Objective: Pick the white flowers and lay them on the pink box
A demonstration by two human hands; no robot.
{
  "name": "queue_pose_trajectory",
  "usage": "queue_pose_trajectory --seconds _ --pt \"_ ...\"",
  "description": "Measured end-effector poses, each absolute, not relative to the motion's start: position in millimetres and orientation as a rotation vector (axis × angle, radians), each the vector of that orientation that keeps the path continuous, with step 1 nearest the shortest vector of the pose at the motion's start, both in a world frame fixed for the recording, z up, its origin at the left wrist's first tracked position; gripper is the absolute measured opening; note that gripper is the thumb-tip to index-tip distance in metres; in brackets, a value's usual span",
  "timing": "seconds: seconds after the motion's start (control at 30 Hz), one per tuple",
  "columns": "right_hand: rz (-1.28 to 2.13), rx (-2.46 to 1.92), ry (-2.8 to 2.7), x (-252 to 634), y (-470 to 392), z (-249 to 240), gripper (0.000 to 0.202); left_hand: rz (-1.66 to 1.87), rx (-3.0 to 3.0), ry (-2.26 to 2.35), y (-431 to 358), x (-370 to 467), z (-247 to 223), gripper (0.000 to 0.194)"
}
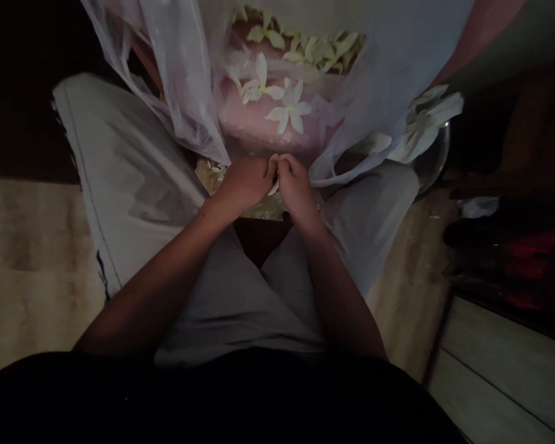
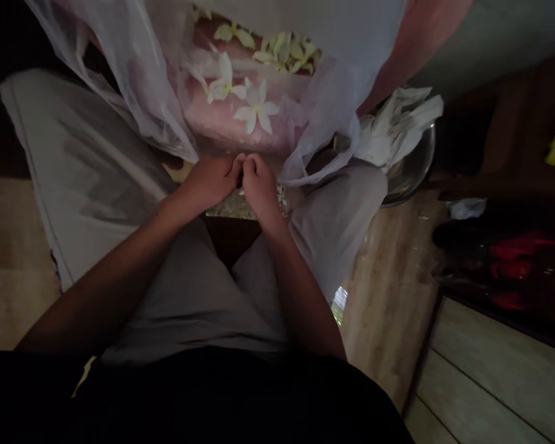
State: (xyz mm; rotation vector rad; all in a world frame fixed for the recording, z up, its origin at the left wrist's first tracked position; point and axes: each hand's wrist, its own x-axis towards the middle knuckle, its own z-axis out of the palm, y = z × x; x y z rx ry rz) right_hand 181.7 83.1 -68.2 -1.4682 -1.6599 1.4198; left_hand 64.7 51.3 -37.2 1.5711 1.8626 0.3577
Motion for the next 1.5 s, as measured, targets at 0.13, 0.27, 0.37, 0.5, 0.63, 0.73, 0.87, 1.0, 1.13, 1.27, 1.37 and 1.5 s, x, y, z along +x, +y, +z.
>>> queue_pose_trajectory --seconds 0.13,0.27,0.37,0.5,0.63,0.73,0.87,1.0,1.13,1.27,1.37,1.5 --pt "1.423 -1.445 -1.598 176.5 83.9 -72.9 0.027 0.401 1.554 1.864 52.7 59.8 -43.8 0.047" --pt "1.570 -1.443 -1.361 170.4 84.5 -65.1 0.025 0.473 1.489 1.845 55.9 57.1 -44.0 0.047" --pt "1.648 -1.445 -1.154 168.4 83.5 -55.6 0.023 0.551 1.450 1.811 56.6 58.5 -40.1 0.047" --pt "1.729 -1.426 -0.941 170.1 82.9 -47.3 0.021 0.631 1.425 1.754 56.9 62.2 -36.9 0.046" --pt "1.773 -1.441 -0.795 173.4 84.1 -43.5 0.021 0.667 1.418 1.736 58.4 64.9 -36.4 0.045" --pt "1.795 -1.444 -0.724 174.5 85.0 -42.1 0.022 0.684 1.396 1.709 59.3 66.4 -36.5 0.046" --pt "1.807 -1.440 -0.700 174.2 86.0 -39.6 0.019 0.744 1.367 1.673 59.0 67.3 -36.0 0.049" --pt "1.807 -1.415 -0.710 173.6 86.3 -35.7 0.021 0.738 1.352 1.684 57.9 67.1 -34.5 0.050" --pt "1.774 -1.408 -0.742 172.7 86.2 -33.6 0.023 0.739 1.369 1.686 57.9 66.6 -34.7 0.050" --pt "1.740 -1.418 -0.795 171.6 86.0 -33.8 0.023 0.758 1.358 1.682 58.5 66.1 -35.9 0.048" --pt "1.719 -1.430 -0.838 170.8 86.0 -34.9 0.024 0.756 1.351 1.682 58.5 65.7 -36.1 0.047" --pt "1.724 -1.431 -0.830 169.2 86.5 -37.8 0.023 0.770 1.352 1.684 58.3 65.4 -36.1 0.046"
